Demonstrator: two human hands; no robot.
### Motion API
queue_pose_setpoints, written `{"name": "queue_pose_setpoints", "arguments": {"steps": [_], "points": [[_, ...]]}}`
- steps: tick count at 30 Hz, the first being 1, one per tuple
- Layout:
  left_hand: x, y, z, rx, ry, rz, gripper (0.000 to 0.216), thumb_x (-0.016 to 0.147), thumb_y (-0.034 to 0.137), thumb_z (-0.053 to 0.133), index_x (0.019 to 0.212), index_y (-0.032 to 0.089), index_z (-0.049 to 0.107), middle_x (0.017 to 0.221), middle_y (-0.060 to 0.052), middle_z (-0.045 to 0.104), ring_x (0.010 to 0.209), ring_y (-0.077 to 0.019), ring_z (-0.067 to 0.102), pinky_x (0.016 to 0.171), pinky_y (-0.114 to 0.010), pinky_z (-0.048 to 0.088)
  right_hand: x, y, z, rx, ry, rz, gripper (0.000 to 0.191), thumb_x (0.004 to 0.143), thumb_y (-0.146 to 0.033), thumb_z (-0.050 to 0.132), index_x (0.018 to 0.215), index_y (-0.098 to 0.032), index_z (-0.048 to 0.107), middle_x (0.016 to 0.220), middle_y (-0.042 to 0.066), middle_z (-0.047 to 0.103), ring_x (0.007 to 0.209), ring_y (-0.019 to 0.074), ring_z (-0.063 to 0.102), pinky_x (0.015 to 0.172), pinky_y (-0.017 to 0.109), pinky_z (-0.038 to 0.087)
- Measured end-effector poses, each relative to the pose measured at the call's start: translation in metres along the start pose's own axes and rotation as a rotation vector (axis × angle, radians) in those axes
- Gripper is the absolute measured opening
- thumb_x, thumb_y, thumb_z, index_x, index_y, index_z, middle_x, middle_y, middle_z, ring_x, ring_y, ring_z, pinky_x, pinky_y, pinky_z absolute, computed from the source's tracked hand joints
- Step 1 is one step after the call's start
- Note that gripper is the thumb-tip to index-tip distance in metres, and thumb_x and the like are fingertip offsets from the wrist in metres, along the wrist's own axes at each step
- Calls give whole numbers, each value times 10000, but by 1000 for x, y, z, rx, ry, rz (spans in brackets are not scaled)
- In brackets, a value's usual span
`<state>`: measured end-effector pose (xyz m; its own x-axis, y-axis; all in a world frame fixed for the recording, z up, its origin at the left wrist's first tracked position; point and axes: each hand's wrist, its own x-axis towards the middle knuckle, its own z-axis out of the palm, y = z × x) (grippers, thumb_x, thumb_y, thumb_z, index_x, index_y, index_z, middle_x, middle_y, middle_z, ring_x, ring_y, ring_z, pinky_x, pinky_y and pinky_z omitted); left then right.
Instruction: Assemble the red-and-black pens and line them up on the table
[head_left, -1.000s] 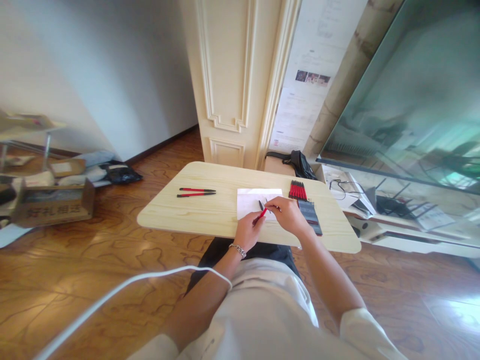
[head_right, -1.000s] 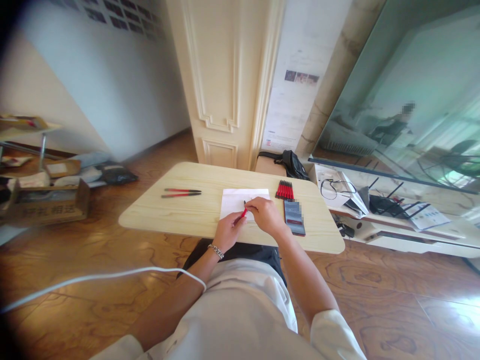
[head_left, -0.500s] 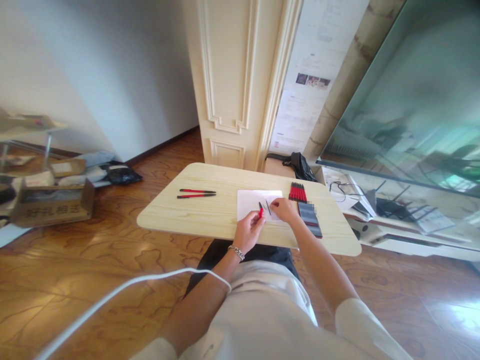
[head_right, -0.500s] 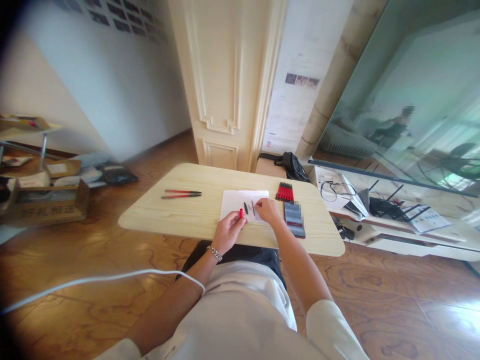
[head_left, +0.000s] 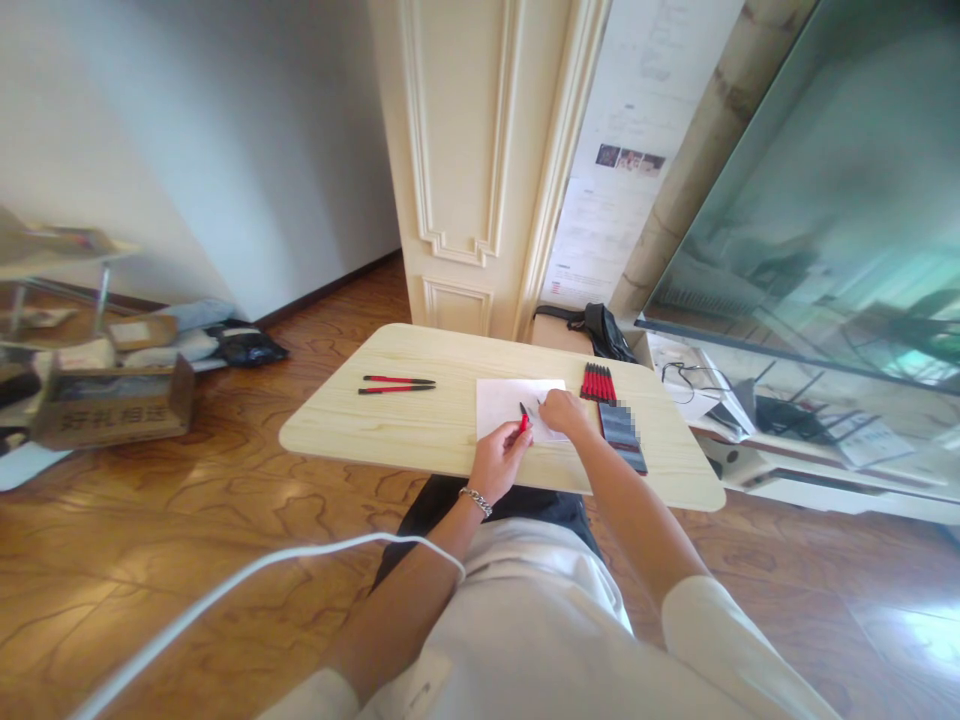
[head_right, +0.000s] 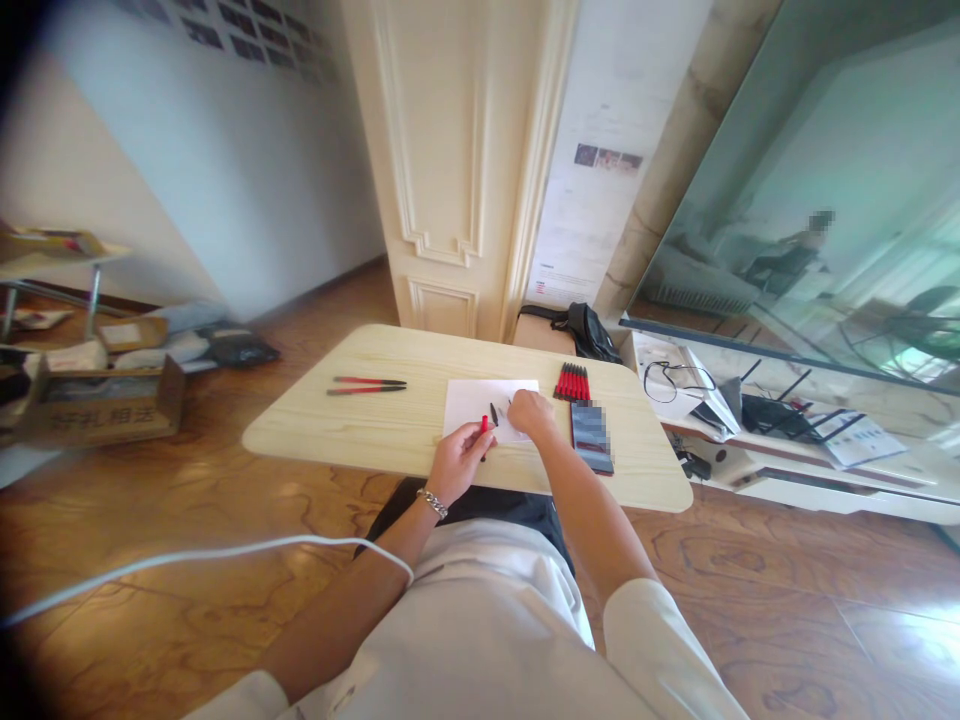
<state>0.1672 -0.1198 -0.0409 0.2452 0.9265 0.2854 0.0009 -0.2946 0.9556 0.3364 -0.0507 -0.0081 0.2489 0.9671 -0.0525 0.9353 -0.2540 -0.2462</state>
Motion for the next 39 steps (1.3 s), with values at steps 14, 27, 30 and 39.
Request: {"name": "queue_pose_setpoints", "arguments": {"steps": [14, 27, 30, 39], "points": [[-1, 0, 0, 45, -20, 10, 376, 838, 464, 551, 1056, 179, 665, 870, -58, 717, 795, -195, 676, 729, -286, 533, -45, -7, -37, 1134, 281, -345, 327, 819, -400, 514, 1015, -152, 597, 823, 45, 646, 721, 129, 599, 591, 215, 449], [-1, 2, -1, 62, -30, 26, 387, 851, 459, 537, 1080, 170, 656, 910, -63, 717, 801, -185, 669, 747, -279, 523, -61, -16, -24, 1139, 249, -404, 236, 778, -385, 607, 876, -172, 639, 757, 36, 651, 688, 148, 583, 593, 256, 434], [-1, 4, -1, 78, -24, 23, 379, 857, 459, 527, 1062, 171, 661, 869, -55, 715, 767, -174, 663, 708, -264, 518, -67, -14, -16, 1022, 208, -414, 240, 782, -401, 600, 834, -174, 659, 781, 36, 663, 715, 154, 584, 668, 272, 446], [-2, 9, -3, 105, -41, 34, 383, 866, 463, 510, 1043, 161, 665, 790, -44, 695, 698, -154, 633, 625, -233, 483, -71, -7, -8, 981, 151, -422, 255, 817, -410, 550, 801, -180, 660, 769, 30, 654, 713, 149, 565, 664, 261, 435]]}}
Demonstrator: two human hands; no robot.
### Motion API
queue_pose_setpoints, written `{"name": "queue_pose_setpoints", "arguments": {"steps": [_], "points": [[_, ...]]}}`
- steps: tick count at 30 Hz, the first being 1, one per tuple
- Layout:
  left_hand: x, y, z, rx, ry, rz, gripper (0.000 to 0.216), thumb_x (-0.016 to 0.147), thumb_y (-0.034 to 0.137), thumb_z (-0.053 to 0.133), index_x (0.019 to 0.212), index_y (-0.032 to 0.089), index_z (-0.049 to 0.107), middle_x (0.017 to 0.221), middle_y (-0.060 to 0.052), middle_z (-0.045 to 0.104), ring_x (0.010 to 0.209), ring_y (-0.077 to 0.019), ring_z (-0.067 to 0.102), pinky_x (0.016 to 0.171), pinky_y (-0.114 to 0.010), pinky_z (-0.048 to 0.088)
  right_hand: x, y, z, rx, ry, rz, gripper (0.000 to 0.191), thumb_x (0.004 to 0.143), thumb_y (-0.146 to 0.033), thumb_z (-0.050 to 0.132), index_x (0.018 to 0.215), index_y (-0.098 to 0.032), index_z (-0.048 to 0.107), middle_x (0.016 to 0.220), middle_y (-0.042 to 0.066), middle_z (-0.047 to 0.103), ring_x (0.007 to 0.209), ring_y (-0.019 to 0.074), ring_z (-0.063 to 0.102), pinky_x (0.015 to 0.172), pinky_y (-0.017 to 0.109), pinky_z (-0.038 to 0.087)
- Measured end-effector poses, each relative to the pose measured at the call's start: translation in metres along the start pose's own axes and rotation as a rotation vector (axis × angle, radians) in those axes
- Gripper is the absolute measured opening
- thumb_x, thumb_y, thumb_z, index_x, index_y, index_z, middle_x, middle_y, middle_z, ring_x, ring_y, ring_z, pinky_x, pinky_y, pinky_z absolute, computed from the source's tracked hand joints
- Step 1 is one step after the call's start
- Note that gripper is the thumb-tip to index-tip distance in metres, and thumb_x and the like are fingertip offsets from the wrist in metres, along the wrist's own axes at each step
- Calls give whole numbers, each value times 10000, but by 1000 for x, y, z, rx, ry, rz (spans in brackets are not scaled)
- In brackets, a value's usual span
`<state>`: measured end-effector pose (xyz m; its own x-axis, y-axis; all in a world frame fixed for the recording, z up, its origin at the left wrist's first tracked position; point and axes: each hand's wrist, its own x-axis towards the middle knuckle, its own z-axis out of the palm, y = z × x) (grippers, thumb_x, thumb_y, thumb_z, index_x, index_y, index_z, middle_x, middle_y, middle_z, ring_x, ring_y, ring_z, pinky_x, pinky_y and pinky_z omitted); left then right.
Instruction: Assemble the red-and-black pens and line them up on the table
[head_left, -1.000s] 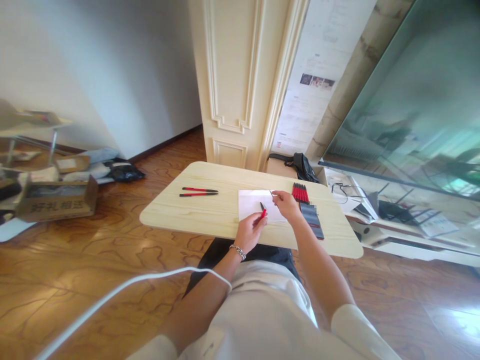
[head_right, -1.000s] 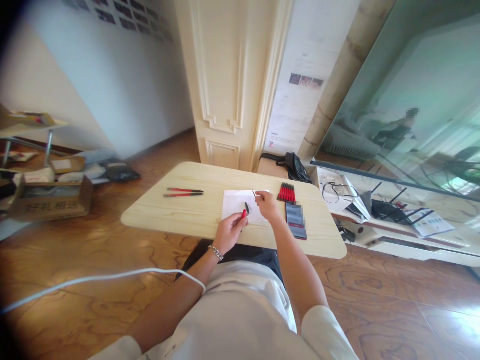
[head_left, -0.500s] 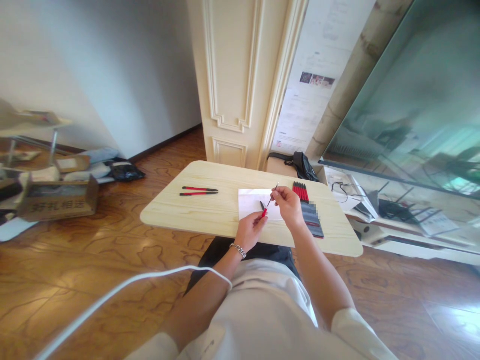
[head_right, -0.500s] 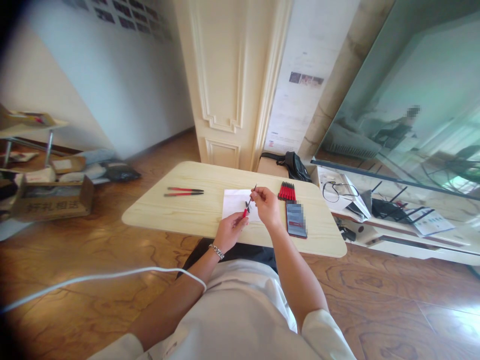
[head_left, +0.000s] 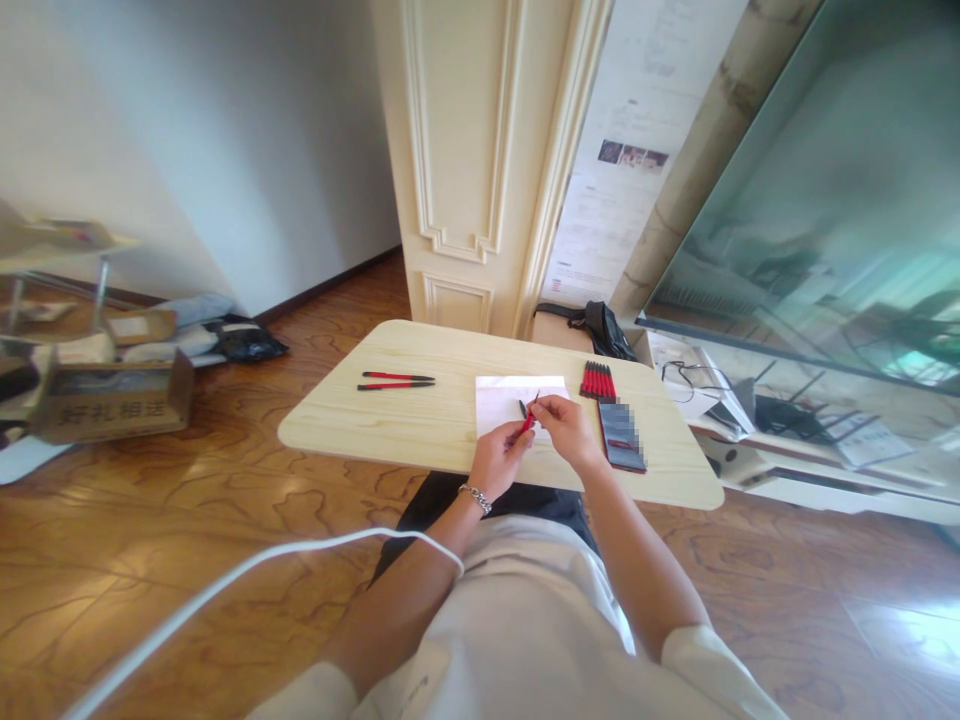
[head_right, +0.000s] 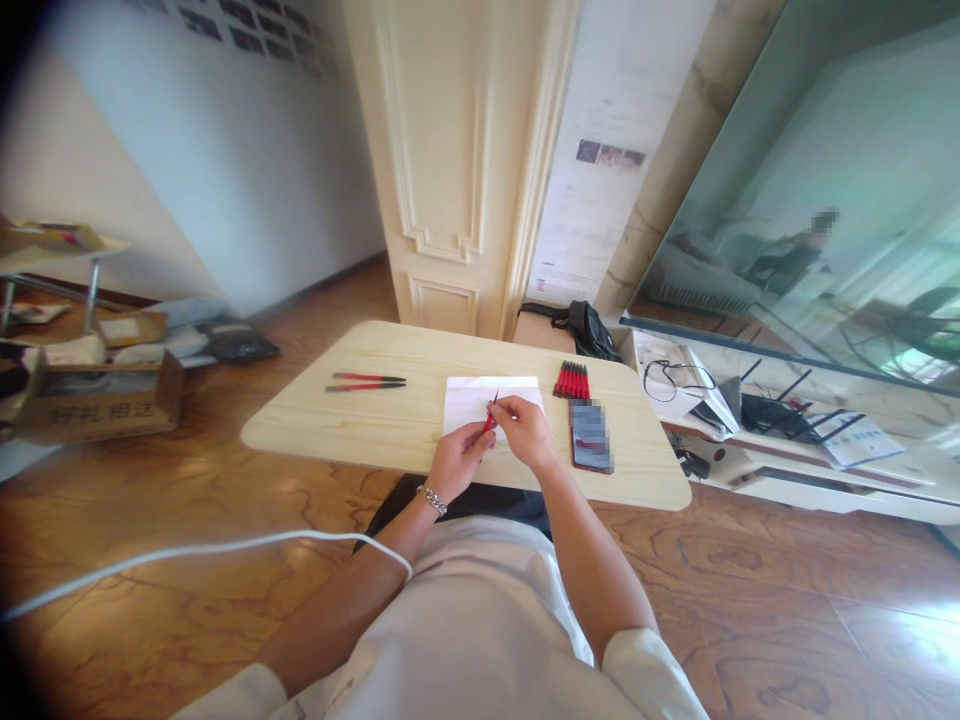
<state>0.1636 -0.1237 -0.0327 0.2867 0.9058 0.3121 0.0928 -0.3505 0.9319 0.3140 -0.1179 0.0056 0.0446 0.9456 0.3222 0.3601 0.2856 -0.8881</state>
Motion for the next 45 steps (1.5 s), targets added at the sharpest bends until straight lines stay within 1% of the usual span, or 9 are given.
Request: {"name": "queue_pose_setpoints", "arguments": {"steps": [5, 9, 12, 17, 26, 29, 32, 37, 45], "points": [[0, -1, 1, -12, -14, 6, 359, 865, 468, 507, 969, 165, 669, 751, -31, 681, 679, -145, 627, 627, -231, 482, 2, 3, -6, 38, -33, 54, 251, 755, -422, 627, 778, -174, 651, 734, 22, 647, 690, 143, 565, 663, 261, 442], [1, -4, 3, -52, 1, -28, 384, 861, 477, 506, 1043, 170, 647, 772, -38, 693, 718, -159, 652, 650, -241, 495, 17, 17, -18, 58, -66, 143, 305, 785, -433, 576, 916, -172, 666, 857, 47, 688, 741, 153, 607, 650, 257, 454], [2, -6, 4, -64, 11, -38, 386, 856, 480, 512, 1056, 175, 640, 778, -40, 698, 734, -167, 661, 645, -241, 496, 32, 36, -21, -220, 27, 187, 256, 779, -356, 569, 870, -150, 693, 850, 61, 702, 760, 170, 624, 689, 268, 455], [1, -5, 3, -40, 1, -34, 377, 859, 495, 497, 1009, 184, 649, 765, -36, 697, 714, -166, 654, 632, -239, 486, 46, 50, -9, -658, -89, 244, 205, 768, -305, 578, 847, -189, 726, 864, 54, 718, 812, 184, 636, 727, 260, 429], [0, -2, 2, -21, 12, -31, 381, 856, 500, 499, 992, 180, 653, 770, -40, 699, 704, -160, 644, 626, -232, 482, 48, 39, 5, -907, -115, 245, 197, 775, -252, 552, 825, -150, 713, 929, 158, 695, 842, 213, 628, 704, 274, 409], [0, -2, 2, -29, 6, -27, 375, 860, 489, 498, 1017, 183, 648, 778, -38, 700, 724, -160, 651, 650, -236, 493, 48, 41, 2, -743, -54, 195, 160, 762, -228, 550, 769, -150, 690, 821, 134, 687, 758, 197, 606, 666, 285, 407], [0, -2, 2, -27, 3, -24, 375, 860, 487, 499, 1008, 179, 653, 769, -37, 695, 712, -156, 649, 651, -237, 496, 46, 36, -4, -326, -6, 192, 191, 749, -274, 544, 808, -154, 680, 724, 60, 654, 642, 150, 558, 602, 269, 404], [0, -1, 2, -19, 10, -6, 371, 867, 473, 495, 999, 164, 651, 752, -31, 680, 678, -140, 629, 644, -231, 486, 36, 5, -12, 263, 82, 204, 329, 713, -419, 626, 931, -175, 664, 805, 32, 637, 653, 108, 540, 552, 219, 389], [-1, 4, -1, -17, -10, 7, 367, 871, 469, 494, 995, 160, 649, 742, -28, 668, 671, -134, 622, 641, -227, 483, 29, -21, -7, 407, 98, 198, 330, 700, -472, 681, 848, -179, 647, 843, 44, 655, 679, 107, 548, 569, 214, 393]]}}
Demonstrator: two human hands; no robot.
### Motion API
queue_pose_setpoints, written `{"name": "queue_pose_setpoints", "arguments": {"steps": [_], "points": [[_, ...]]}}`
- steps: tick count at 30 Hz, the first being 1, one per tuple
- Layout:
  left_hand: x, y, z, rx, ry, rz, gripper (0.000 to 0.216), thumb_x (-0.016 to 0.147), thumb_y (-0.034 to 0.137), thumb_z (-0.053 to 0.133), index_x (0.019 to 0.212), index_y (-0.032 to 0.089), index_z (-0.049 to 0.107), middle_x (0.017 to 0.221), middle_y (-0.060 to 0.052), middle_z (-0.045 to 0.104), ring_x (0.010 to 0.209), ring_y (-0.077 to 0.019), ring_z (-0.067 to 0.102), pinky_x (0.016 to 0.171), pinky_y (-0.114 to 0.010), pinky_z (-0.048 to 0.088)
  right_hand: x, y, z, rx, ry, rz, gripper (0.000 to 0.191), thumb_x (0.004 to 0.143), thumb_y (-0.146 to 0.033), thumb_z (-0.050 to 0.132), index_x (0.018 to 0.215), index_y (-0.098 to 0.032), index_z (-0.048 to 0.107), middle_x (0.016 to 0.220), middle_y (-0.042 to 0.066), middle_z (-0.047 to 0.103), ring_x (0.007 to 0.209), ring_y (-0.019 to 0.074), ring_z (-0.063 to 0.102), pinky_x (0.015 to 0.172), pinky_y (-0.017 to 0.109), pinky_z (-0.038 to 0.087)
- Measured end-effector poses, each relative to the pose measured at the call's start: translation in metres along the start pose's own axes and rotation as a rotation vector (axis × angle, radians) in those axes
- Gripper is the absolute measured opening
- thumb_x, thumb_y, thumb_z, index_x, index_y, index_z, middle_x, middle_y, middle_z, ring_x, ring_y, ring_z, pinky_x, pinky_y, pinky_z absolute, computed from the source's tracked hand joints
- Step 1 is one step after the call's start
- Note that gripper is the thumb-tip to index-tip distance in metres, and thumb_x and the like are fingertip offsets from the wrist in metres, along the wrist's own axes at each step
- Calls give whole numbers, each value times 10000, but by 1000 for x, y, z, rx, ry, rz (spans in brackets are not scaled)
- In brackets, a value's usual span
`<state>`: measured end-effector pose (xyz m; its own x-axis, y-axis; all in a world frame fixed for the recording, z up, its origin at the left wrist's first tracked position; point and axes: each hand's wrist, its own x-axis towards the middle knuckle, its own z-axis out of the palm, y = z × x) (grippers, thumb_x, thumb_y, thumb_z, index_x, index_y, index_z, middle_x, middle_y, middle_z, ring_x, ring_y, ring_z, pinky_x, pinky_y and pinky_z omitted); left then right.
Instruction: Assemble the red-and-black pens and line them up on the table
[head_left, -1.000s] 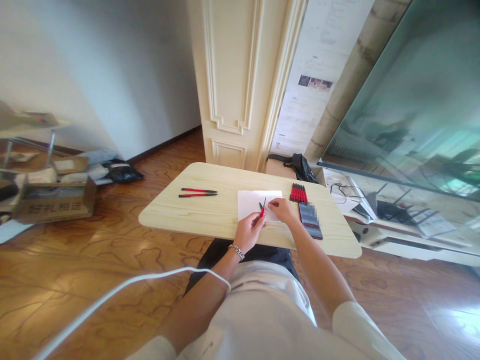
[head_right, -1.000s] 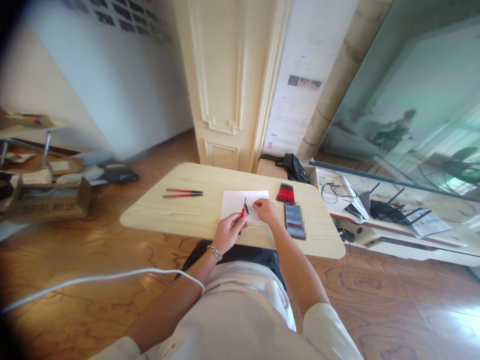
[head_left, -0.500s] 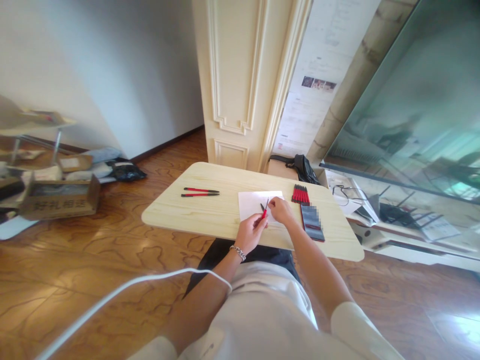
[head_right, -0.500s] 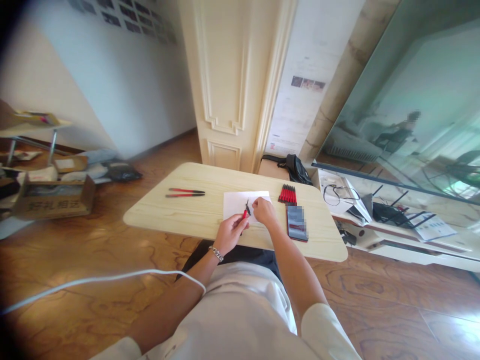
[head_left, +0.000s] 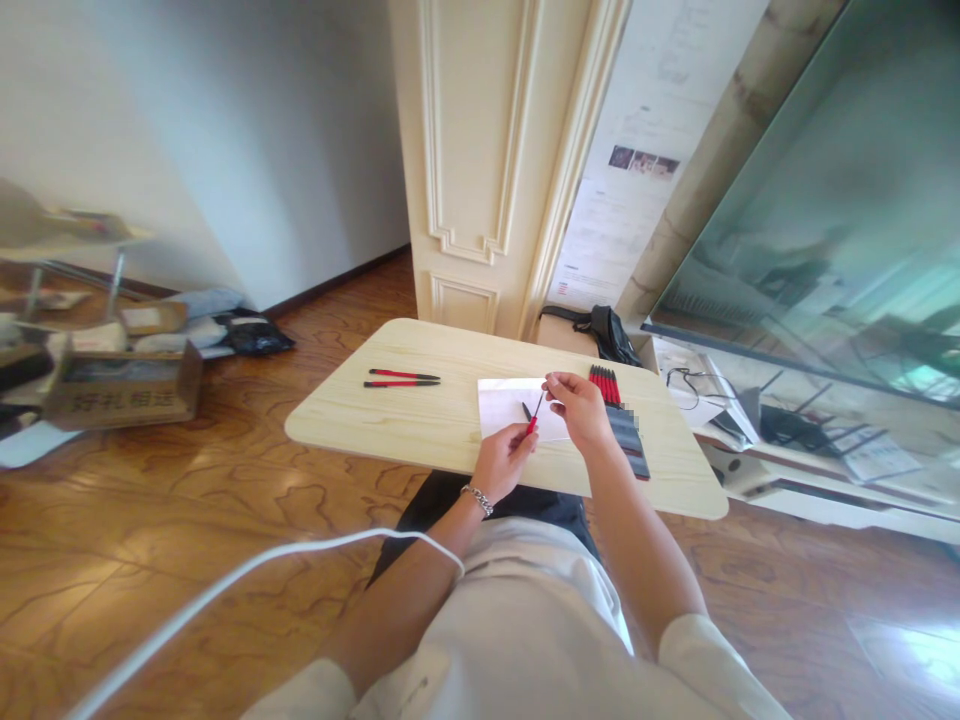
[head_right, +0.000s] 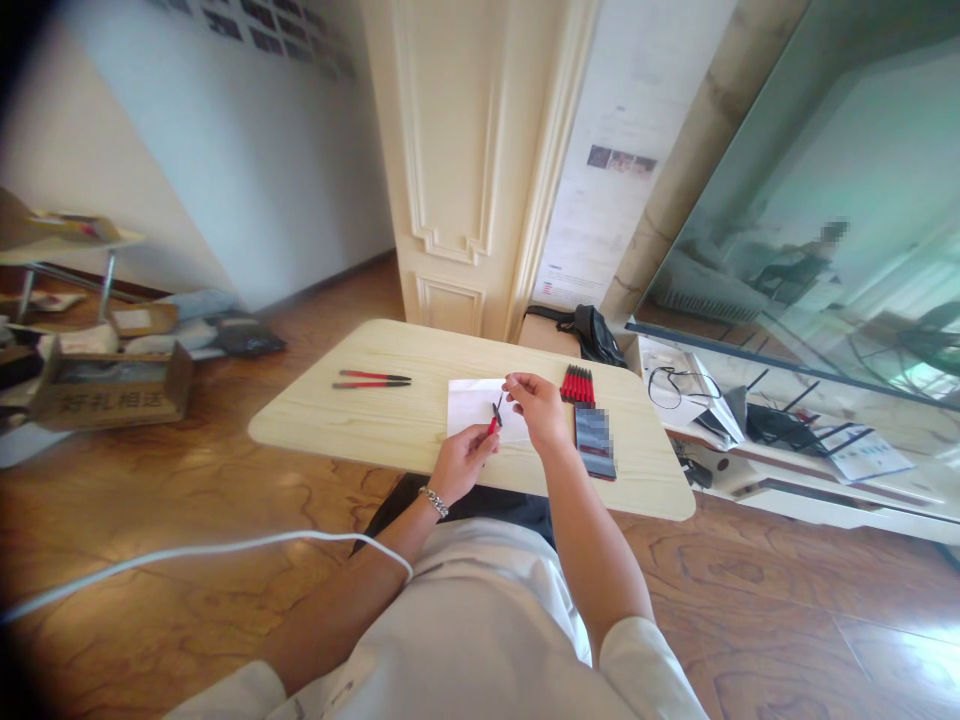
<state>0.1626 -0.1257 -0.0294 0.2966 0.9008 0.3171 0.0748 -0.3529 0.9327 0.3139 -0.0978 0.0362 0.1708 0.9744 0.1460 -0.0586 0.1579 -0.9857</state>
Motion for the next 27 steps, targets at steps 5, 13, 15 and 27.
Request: {"name": "queue_pose_setpoints", "arguments": {"steps": [5, 13, 15, 27], "points": [[0, -1, 1, 5, 9, -13, 383, 868, 484, 488, 994, 162, 653, 746, -35, 675, 680, -144, 626, 635, -233, 487, -3, 0, 2, -61, 15, -7, 365, 706, -514, 656, 844, -177, 638, 857, 61, 666, 679, 123, 560, 560, 225, 396], [0, -3, 1, 8, 10, -16, 377, 867, 478, 492, 1014, 171, 654, 747, -35, 681, 687, -151, 634, 644, -244, 496, -3, -1, 3, -77, 19, -35, 354, 708, -510, 652, 845, -184, 634, 846, 57, 671, 664, 124, 566, 555, 236, 398], [0, -3, 1, 11, 11, -14, 376, 866, 479, 494, 1013, 172, 654, 742, -32, 683, 684, -149, 637, 641, -242, 495, -3, -2, 3, -76, 26, -37, 355, 704, -509, 655, 846, -184, 633, 844, 57, 672, 663, 124, 567, 551, 235, 396], [0, -3, 1, -7, 1, -36, 382, 858, 482, 506, 1015, 168, 657, 751, -37, 685, 682, -152, 634, 639, -244, 493, -5, 2, 2, -78, 26, -40, 367, 711, -510, 647, 865, -177, 644, 832, 61, 671, 656, 124, 561, 549, 233, 401]]}}
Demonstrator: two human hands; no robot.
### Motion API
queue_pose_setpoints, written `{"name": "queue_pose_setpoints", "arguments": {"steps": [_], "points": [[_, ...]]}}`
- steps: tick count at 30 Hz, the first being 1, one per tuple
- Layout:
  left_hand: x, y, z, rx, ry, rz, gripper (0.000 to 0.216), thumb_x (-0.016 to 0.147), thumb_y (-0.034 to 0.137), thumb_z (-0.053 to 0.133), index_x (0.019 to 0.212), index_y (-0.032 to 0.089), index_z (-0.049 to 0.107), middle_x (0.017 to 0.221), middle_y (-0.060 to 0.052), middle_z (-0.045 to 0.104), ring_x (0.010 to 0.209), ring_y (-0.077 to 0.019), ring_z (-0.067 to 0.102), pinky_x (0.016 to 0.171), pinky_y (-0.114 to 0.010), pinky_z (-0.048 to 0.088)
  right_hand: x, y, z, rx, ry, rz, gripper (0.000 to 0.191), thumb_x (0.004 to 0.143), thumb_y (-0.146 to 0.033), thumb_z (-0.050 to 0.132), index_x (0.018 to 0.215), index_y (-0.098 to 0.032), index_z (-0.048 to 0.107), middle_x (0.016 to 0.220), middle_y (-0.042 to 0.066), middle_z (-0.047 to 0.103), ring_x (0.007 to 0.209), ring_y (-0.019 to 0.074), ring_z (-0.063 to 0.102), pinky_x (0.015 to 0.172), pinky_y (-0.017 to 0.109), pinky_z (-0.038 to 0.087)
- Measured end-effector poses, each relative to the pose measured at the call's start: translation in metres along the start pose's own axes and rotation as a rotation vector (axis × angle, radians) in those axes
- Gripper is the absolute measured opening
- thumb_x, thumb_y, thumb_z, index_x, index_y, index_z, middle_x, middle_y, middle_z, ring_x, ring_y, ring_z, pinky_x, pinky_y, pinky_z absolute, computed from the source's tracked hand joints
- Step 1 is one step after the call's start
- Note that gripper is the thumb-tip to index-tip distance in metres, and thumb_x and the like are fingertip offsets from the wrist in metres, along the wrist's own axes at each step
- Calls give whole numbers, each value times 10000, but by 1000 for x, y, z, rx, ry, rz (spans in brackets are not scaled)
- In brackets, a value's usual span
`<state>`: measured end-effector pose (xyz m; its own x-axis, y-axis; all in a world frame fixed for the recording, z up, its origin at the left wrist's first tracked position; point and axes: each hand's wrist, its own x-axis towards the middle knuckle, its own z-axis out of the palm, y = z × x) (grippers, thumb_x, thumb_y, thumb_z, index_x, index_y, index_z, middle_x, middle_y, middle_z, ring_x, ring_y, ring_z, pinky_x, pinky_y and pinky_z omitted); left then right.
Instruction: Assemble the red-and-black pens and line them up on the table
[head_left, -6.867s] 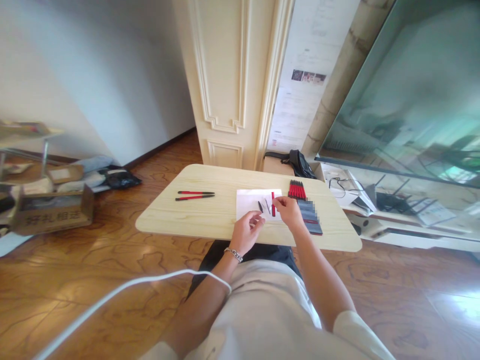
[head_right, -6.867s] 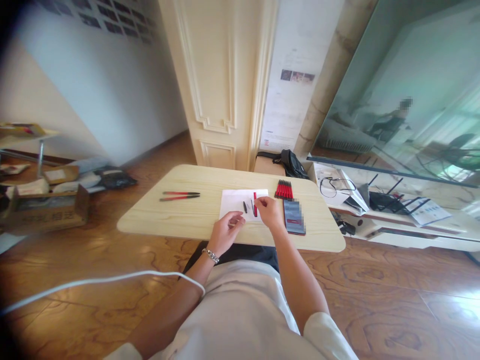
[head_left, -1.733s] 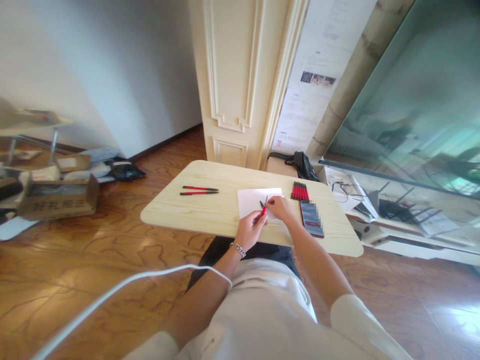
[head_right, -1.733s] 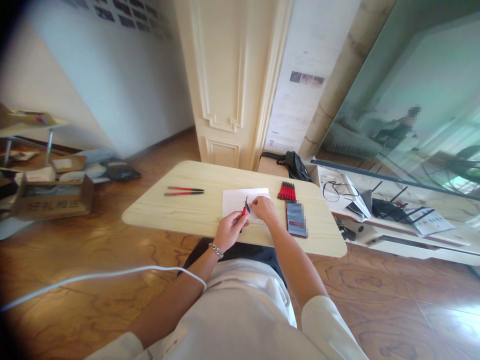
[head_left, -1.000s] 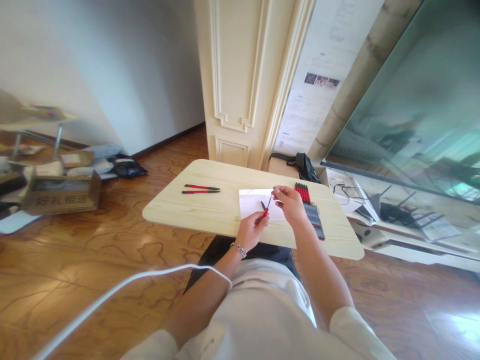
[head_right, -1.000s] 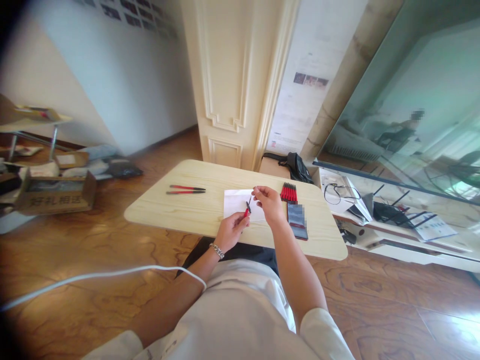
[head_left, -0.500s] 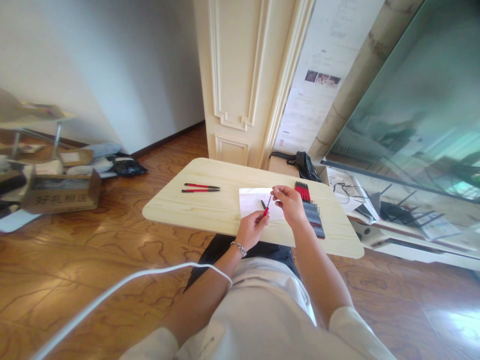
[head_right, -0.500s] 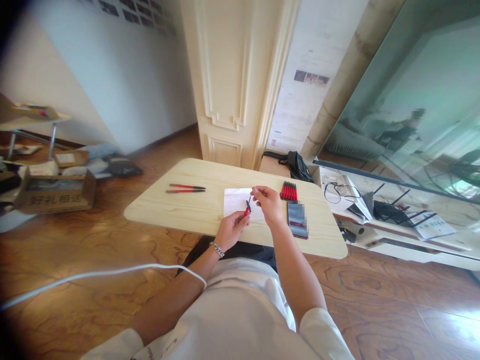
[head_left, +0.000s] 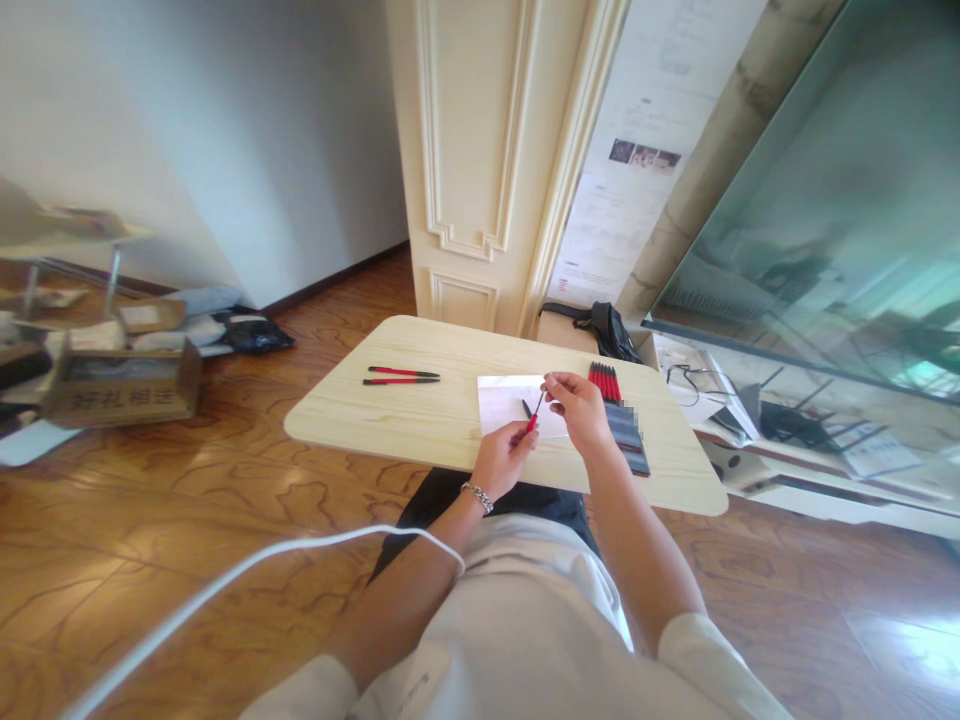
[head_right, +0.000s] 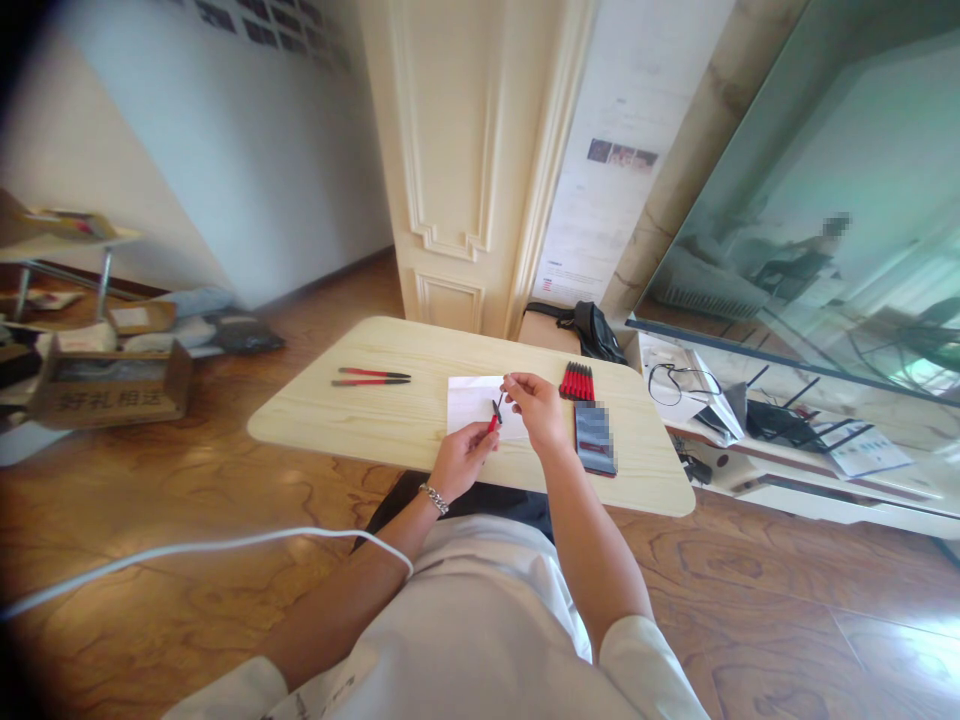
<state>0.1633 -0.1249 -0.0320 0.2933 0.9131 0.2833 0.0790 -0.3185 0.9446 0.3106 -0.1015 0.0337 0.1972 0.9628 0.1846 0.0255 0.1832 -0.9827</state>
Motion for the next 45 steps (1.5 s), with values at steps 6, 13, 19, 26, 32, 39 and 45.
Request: {"name": "queue_pose_setpoints", "arguments": {"steps": [6, 13, 19, 26, 32, 39, 45], "points": [[0, -1, 1, 0, 15, 9, 378, 858, 482, 507, 1016, 173, 656, 744, -34, 685, 670, -145, 636, 621, -235, 493, -3, 3, -2, -32, -32, -9, 341, 706, -475, 661, 871, -176, 655, 826, 59, 674, 661, 129, 566, 551, 236, 403], [1, -2, 1, 6, 11, 16, 377, 865, 481, 499, 1021, 176, 656, 746, -31, 680, 678, -145, 632, 623, -232, 487, -11, 16, -11, -137, -233, 25, 298, 723, -451, 642, 837, -178, 677, 728, 27, 658, 644, 127, 566, 586, 239, 414], [1, -2, 2, -15, 28, -2, 387, 858, 490, 503, 1031, 175, 649, 759, -37, 690, 699, -156, 643, 639, -236, 489, 15, 37, -13, -466, -160, -12, 211, 754, -365, 590, 809, -184, 683, 741, 28, 667, 685, 153, 592, 635, 266, 431], [1, -3, 0, 8, 16, 9, 367, 865, 488, 496, 976, 174, 650, 775, -45, 697, 724, -169, 655, 659, -246, 495, 29, 50, 12, -1114, -124, 115, 304, 736, -441, 643, 913, -200, 696, 904, 117, 698, 863, 233, 634, 733, 306, 431], [1, -4, 1, -12, 23, 10, 382, 863, 494, 498, 1013, 174, 643, 778, -43, 697, 713, -161, 653, 655, -244, 496, 36, 48, 5, -980, -129, 98, 208, 773, -347, 573, 754, -161, 665, 802, 104, 691, 792, 212, 634, 691, 289, 435], [1, -9, 4, -28, 17, 18, 371, 865, 473, 502, 1030, 175, 646, 765, -30, 680, 700, -146, 630, 670, -243, 493, 30, 4, -23, -87, -3, -120, 430, 758, -406, 594, 1141, -222, 529, 790, 15, 682, 608, 116, 576, 553, 230, 437], [1, -7, 1, 9, 7, 42, 362, 870, 475, 491, 997, 176, 651, 741, -22, 660, 687, -141, 609, 670, -239, 479, 20, -20, -14, -87, 39, -222, 389, 756, -404, 617, 1084, -210, 540, 794, 30, 685, 623, 123, 577, 532, 230, 427]]}}
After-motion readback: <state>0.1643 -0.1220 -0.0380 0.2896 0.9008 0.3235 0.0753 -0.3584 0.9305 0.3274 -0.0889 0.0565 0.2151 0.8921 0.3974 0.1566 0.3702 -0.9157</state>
